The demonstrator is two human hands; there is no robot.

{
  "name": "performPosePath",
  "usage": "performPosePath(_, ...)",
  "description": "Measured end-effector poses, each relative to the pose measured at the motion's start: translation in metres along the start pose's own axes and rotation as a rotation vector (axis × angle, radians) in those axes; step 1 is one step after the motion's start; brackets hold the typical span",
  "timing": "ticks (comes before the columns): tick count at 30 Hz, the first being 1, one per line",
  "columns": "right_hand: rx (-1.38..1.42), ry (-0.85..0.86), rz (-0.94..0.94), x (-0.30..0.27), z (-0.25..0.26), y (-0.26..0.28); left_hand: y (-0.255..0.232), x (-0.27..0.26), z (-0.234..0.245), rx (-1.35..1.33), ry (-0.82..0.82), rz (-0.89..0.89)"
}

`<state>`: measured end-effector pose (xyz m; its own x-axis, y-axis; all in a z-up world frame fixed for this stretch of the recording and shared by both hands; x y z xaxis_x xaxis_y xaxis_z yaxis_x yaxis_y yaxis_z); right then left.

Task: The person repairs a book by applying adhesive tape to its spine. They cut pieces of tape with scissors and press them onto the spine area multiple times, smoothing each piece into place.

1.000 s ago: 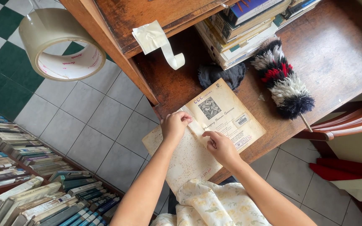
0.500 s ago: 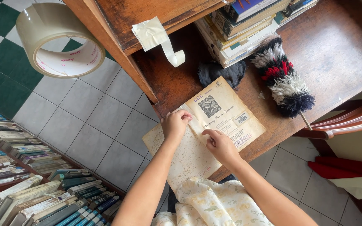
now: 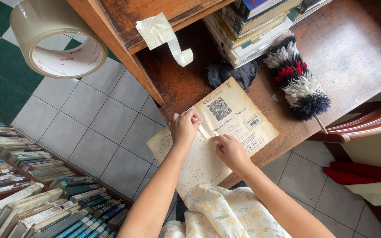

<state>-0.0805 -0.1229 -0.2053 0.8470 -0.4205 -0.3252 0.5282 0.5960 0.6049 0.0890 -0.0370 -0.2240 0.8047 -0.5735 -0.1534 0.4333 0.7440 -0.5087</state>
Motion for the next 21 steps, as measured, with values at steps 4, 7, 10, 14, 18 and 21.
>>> performPosePath(4,-0.036,0.007,0.008,0.003,-0.006,-0.005,-0.002,-0.002,0.0,0.012,-0.007,-0.005)
performPosePath(7,-0.004,0.015,-0.012,0.0,-0.001,0.0,-0.003,0.0,0.001,0.021,0.023,-0.036)
performPosePath(10,-0.01,0.019,-0.007,-0.002,0.005,0.007,-0.006,-0.001,0.006,0.067,0.039,-0.074)
performPosePath(14,-0.021,0.018,0.007,-0.003,0.004,0.006,-0.007,0.001,0.012,0.077,0.041,-0.073)
performPosePath(18,-0.079,0.018,0.034,-0.003,0.003,0.008,-0.005,0.003,-0.001,0.152,-0.005,-0.201)
performPosePath(21,-0.089,0.022,0.033,-0.002,0.003,0.005,-0.021,-0.013,-0.007,0.246,-0.231,-0.517)
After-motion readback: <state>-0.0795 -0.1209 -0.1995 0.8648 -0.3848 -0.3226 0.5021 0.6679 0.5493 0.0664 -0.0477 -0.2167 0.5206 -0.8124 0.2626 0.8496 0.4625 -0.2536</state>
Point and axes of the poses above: each hand's wrist, its own x-axis towards the middle knuckle, its own z-axis out of the back of the hand, y = z × x, the point moved 8 cm from there along x, towards the middle knuckle
